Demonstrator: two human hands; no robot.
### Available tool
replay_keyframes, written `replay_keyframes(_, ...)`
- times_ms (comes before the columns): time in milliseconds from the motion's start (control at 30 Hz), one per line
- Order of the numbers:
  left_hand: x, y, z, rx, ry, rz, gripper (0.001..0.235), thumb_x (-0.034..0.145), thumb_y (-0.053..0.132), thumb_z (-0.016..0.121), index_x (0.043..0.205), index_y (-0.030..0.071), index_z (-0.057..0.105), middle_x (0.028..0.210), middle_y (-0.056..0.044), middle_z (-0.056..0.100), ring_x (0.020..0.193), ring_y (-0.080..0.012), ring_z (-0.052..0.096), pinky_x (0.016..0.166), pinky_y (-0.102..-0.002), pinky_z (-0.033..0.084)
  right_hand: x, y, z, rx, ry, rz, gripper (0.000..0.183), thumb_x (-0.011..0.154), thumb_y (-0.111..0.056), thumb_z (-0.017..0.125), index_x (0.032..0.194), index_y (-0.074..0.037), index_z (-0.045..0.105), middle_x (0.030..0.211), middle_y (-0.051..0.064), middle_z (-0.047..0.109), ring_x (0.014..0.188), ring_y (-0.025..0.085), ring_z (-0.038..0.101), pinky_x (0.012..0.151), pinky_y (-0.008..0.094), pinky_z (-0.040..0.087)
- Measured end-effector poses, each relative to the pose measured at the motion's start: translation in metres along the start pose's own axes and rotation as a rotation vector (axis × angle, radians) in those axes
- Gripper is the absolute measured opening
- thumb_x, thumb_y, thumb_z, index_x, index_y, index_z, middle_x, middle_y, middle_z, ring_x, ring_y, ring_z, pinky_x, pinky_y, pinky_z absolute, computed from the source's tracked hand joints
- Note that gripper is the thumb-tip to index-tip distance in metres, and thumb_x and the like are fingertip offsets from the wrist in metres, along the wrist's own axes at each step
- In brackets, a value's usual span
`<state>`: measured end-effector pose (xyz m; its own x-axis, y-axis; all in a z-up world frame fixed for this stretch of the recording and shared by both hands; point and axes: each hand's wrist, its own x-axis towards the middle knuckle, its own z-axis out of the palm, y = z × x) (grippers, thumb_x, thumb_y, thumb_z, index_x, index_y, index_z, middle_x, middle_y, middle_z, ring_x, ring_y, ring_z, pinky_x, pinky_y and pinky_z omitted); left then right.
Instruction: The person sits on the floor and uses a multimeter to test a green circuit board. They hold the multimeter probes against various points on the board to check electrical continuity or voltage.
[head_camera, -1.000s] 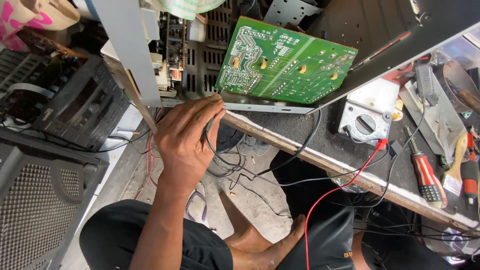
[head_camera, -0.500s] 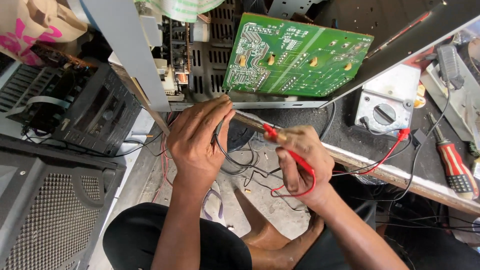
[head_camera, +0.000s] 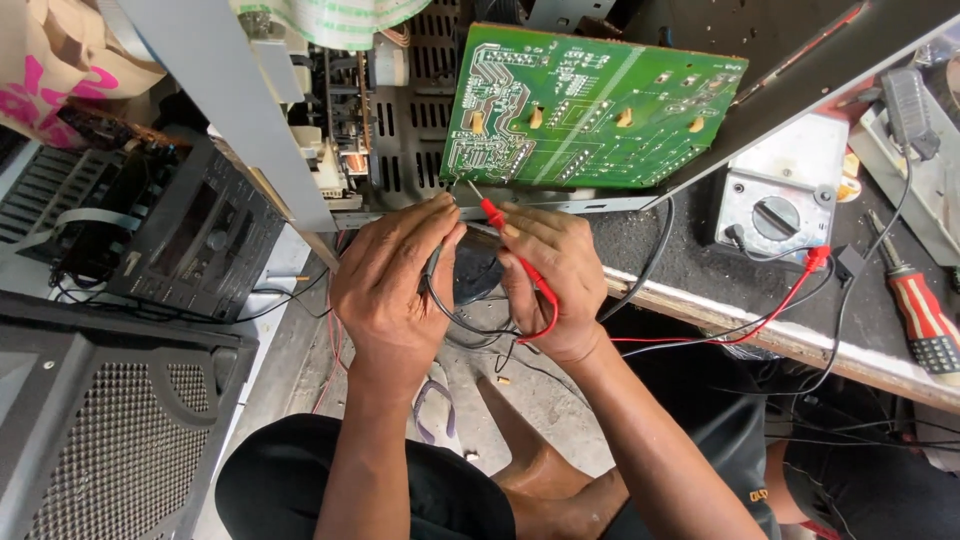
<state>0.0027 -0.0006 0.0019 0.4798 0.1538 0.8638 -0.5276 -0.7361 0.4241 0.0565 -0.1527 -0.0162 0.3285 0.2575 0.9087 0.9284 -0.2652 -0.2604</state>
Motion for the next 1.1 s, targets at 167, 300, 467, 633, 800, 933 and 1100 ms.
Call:
replay_keyframes(167, -0.001, -0.0003, 0.0016, -0.001, 0.019, 0.006, 0.011, 0.098, -0.005, 0.077, 0.108, -0.004, 0.074, 0.11, -0.017, 0.076, 0.099, -0.0305, 0.076, 0.091, -0.041, 0.064, -0.0019, 0.0025, 0.0047, -0.075, -0.011, -0.067, 0.016, 0.104, -0.011, 0.059, 0.107, 0.004, 0.067, 0.106, 0.023, 0.075, 0.103, 0.038, 0.076, 0.092, 0.042, 0.056)
replay_keyframes(300, -0.0013, -0.0008, 0.0016, -0.009, 0.021, 0.013, 0.011, 0.098, -0.006, 0.076, 0.109, -0.005, 0.073, 0.11, -0.017, 0.076, 0.099, -0.0302, 0.076, 0.091, -0.041, 0.063, -0.0036, 0.0014, 0.0045, -0.092, -0.021, -0.021, 0.017, 0.105, -0.011, 0.057, 0.11, 0.002, 0.066, 0.108, 0.02, 0.075, 0.105, 0.037, 0.076, 0.094, 0.042, 0.055)
replay_keyframes(467, -0.0019, -0.0012, 0.0014, -0.008, 0.007, -0.002, 0.011, 0.099, -0.005, 0.075, 0.11, -0.004, 0.073, 0.111, -0.017, 0.076, 0.1, -0.0313, 0.076, 0.092, -0.042, 0.064, -0.0056, 0.0019, 0.0046, -0.052, -0.004, 0.036, 0.017, 0.105, -0.007, 0.058, 0.113, 0.007, 0.065, 0.109, 0.025, 0.073, 0.101, 0.039, 0.075, 0.092, 0.045, 0.061)
replay_keyframes(633, -0.0027, -0.0015, 0.0011, 0.0, 0.004, 0.003, 0.011, 0.1, -0.003, 0.075, 0.111, -0.004, 0.073, 0.111, -0.017, 0.076, 0.101, -0.0312, 0.075, 0.093, -0.042, 0.063, -0.0075, 0.0019, 0.0022, -0.026, -0.023, 0.078, 0.02, 0.106, -0.009, 0.055, 0.116, 0.006, 0.063, 0.113, 0.025, 0.071, 0.101, 0.039, 0.074, 0.092, 0.045, 0.06)
replay_keyframes(800, -0.0038, -0.0026, 0.0016, 0.002, 0.007, 0.007, 0.012, 0.1, -0.003, 0.075, 0.111, -0.004, 0.073, 0.111, -0.017, 0.076, 0.101, -0.0315, 0.076, 0.093, -0.043, 0.063, -0.0048, -0.0023, 0.0008, -0.038, -0.043, 0.125, 0.023, 0.108, -0.011, 0.053, 0.118, 0.005, 0.065, 0.116, 0.024, 0.072, 0.106, 0.038, 0.073, 0.097, 0.043, 0.059)
replay_keyframes(933, -0.0011, 0.0004, 0.0, 0.005, 0.002, 0.009, 0.009, 0.099, -0.004, 0.075, 0.109, -0.004, 0.074, 0.11, -0.017, 0.076, 0.1, -0.0312, 0.076, 0.093, -0.043, 0.062, -0.0045, -0.0017, 0.0002, -0.043, -0.06, 0.123, 0.022, 0.108, -0.01, 0.054, 0.121, 0.005, 0.065, 0.119, 0.023, 0.071, 0.105, 0.037, 0.072, 0.096, 0.044, 0.058)
replay_keyframes(1100, -0.002, -0.0001, 0.0034, 0.008, -0.007, 0.003, 0.009, 0.1, -0.004, 0.074, 0.108, -0.005, 0.074, 0.11, -0.017, 0.076, 0.1, -0.0313, 0.075, 0.093, -0.043, 0.061, -0.0021, -0.0004, 0.0024, -0.016, -0.042, 0.108, 0.021, 0.108, -0.009, 0.055, 0.12, 0.005, 0.064, 0.118, 0.023, 0.071, 0.104, 0.037, 0.073, 0.094, 0.044, 0.059)
